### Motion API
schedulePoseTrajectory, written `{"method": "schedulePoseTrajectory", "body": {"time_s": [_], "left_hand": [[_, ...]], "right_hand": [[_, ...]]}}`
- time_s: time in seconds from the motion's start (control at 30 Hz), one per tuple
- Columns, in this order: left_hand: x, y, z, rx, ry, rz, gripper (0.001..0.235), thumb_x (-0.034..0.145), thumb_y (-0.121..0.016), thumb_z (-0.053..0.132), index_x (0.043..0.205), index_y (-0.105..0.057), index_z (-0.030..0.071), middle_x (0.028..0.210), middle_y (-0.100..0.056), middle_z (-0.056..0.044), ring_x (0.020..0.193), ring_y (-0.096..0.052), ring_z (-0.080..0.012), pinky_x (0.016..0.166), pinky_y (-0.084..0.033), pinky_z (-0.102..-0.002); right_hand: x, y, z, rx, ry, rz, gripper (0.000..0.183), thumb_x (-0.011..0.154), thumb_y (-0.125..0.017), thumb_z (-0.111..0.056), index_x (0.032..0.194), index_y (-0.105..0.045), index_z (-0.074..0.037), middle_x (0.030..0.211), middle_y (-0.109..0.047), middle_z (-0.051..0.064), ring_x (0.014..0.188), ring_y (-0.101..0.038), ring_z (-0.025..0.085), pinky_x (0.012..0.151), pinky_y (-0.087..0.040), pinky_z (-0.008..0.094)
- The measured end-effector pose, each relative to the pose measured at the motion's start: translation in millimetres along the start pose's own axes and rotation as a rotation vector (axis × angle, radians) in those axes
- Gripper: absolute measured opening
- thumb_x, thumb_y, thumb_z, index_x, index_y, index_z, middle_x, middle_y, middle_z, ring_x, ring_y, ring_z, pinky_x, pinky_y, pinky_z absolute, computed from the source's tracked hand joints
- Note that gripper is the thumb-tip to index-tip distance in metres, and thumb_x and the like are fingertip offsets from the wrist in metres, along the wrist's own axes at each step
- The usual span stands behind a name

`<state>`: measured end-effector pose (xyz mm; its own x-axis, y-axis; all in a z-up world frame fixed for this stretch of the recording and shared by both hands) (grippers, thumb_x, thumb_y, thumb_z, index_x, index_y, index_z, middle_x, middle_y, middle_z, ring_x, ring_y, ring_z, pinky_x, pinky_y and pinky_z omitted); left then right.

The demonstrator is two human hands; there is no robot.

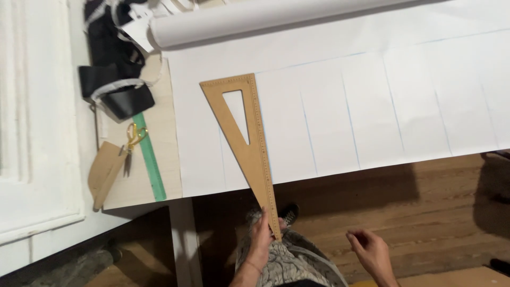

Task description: Marking lines on a large sheet of paper with a ruler and then cutting it into strips with scissors.

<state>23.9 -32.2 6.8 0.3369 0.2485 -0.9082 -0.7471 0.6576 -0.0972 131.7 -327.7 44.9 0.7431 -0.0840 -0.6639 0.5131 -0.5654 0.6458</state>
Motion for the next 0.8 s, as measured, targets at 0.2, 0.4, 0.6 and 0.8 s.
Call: {"method": "schedulePoseTrajectory", "body": {"time_s": [0.2,0.4,0.6,0.8], "left_hand": [[-13,101,19,0.325,-0.420,0.474,0.065,0.095,-0.053,0.061,0.060,-0.065,0.008,0.046,-0.056,-0.005,0.039,-0.050,-0.0170,0.042,-0.039,-0.036],[-138,205,40,0.663,-0.391,0.842,0.068,0.093,-0.050,0.069,0.076,-0.073,0.007,0.067,-0.070,-0.018,0.076,-0.064,-0.0425,0.076,-0.048,-0.048],[-140,252,27,0.478,-0.514,1.026,0.076,0.098,-0.055,0.066,0.077,-0.069,-0.005,0.071,-0.069,-0.023,0.077,-0.067,-0.0444,0.069,-0.048,-0.053],[-133,262,54,0.312,-0.550,1.007,0.087,0.107,-0.045,0.068,0.055,-0.064,0.001,0.047,-0.058,-0.013,0.061,-0.064,-0.0331,0.083,-0.050,-0.045]], "right_hand": [[2,23,-73,0.080,0.374,0.034,0.020,0.090,-0.073,-0.026,0.104,-0.083,-0.016,0.104,-0.084,-0.002,0.095,-0.076,0.012,0.086,-0.058,0.029],[-7,44,-109,0.157,0.409,0.040,0.027,0.091,-0.072,-0.024,0.116,-0.079,-0.016,0.090,-0.078,0.000,0.078,-0.065,0.011,0.076,-0.053,0.027],[-20,22,-135,0.121,0.388,-0.068,0.027,0.095,-0.068,-0.024,0.116,-0.081,-0.014,0.106,-0.082,0.003,0.086,-0.069,0.013,0.074,-0.056,0.029],[-25,-73,-172,0.350,0.371,-0.370,0.023,0.091,-0.073,-0.016,0.108,-0.081,-0.003,0.081,-0.077,0.010,0.066,-0.067,0.014,0.058,-0.055,0.027]]}}
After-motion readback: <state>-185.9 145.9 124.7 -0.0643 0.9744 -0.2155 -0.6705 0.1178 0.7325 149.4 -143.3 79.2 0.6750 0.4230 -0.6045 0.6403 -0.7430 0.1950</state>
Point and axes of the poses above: each hand's wrist, its own x-axis towards the middle knuckle, its own y-axis out of the back of the hand, z = x × y, the point moved 5 cm from there along x, towards the middle knuckle
